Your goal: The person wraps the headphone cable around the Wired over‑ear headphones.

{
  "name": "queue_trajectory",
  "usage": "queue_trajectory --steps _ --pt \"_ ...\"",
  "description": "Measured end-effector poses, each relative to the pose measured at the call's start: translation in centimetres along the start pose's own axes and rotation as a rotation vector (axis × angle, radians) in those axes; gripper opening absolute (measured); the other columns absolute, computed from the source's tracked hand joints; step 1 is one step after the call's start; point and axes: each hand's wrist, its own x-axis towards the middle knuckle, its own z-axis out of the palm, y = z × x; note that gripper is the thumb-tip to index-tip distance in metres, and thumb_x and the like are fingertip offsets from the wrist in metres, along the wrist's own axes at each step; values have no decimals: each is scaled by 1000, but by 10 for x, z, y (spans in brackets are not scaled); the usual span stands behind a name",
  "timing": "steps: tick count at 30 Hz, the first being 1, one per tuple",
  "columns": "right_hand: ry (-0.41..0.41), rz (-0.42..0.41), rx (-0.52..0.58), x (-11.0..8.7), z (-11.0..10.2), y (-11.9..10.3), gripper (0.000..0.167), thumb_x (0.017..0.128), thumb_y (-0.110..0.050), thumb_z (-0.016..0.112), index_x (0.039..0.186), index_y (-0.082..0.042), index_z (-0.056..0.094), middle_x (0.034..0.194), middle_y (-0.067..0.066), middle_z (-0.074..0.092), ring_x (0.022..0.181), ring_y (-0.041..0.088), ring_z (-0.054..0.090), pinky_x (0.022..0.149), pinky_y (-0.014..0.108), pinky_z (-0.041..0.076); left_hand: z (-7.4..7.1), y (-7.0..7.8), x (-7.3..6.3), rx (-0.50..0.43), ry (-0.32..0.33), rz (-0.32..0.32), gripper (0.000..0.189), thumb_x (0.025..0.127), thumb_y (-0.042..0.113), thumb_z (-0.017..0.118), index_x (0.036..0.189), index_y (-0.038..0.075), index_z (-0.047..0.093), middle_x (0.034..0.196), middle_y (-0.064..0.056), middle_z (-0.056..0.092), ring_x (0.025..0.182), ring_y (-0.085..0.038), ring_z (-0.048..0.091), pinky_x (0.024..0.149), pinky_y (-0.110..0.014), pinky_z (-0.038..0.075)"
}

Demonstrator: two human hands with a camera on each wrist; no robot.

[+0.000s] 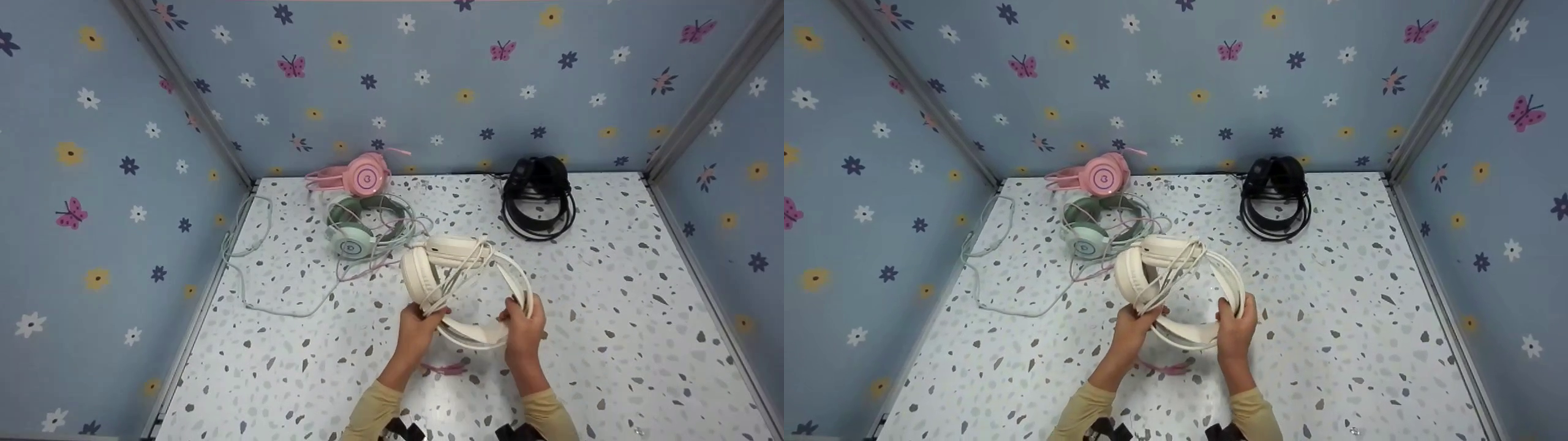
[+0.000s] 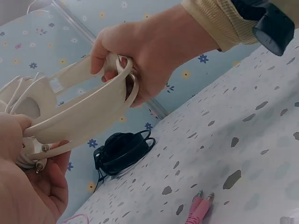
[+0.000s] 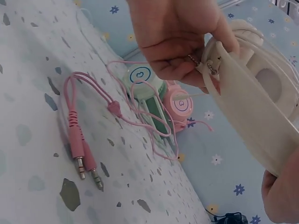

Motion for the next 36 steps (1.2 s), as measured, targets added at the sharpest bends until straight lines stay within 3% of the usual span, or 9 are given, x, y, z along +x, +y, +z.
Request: queue_trajectory --steps 2,5,10,14,17,21,25,32,36 --pt "-6 19 -177 0 -1 4 11 92 2 54 101 6 50 76 12 50 64 20 52 58 27 49 -2 8 4 24 9 -16 17 89 4 64 101 -8 65 87 -16 69 76 -14 62 67 -24 49" --pt "-51 32 -380 3 -5 10 20 93 -3 57 111 4 51 81 13 53 67 20 55 60 28 49 -7 2 21 41 12 -38 14 89 6 64 98 -5 67 82 -16 68 66 -12 59 61 -23 46" --pt "-184 65 -535 12 -16 12 48 98 -24 58 136 2 40 98 14 54 81 24 57 70 30 47 -10 -19 63 36 -19 -76 16 93 12 62 95 -3 67 80 -16 67 63 -15 61 62 -28 51" --pt "-224 135 -573 16 -28 9 63 99 -38 54 146 -4 29 117 14 51 92 27 56 74 34 46 -6 -23 90 16 -36 -109 22 93 16 62 100 -4 66 82 -16 67 65 -15 61 68 -35 54" --pt "-201 174 -624 19 -36 7 56 100 -36 54 143 -7 35 122 13 51 93 27 55 71 34 47 -3 -22 111 34 -23 -155 29 93 23 63 102 -4 67 85 -18 68 68 -20 62 66 -33 52" --pt "-175 172 -646 21 -43 7 36 100 -23 55 129 -4 49 112 14 55 89 25 54 69 30 45 2 -18 143 56 -1 -199 32 93 28 62 102 -2 68 87 -16 69 74 -28 61 60 -28 44" --pt "-217 176 -599 18 -42 11 22 100 -18 56 116 -3 57 101 14 59 86 28 56 68 28 47 8 -14 178 53 28 -236 34 92 29 63 99 -4 70 76 -7 67 60 -16 53 54 -24 37" --pt "-367 213 -532 5 -38 20 17 100 -11 55 109 3 59 94 19 62 87 39 58 74 40 50 15 -4 230 37 78 -310 31 93 32 65 79 4 70 58 2 53 47 -7 37 49 -23 32" --pt "-402 227 -538 1 -38 19 14 100 -9 54 106 3 59 91 17 63 80 36 58 67 33 48 14 5 249 -18 55 -379 31 94 32 64 77 7 67 60 0 52 50 -9 38 53 -25 32"
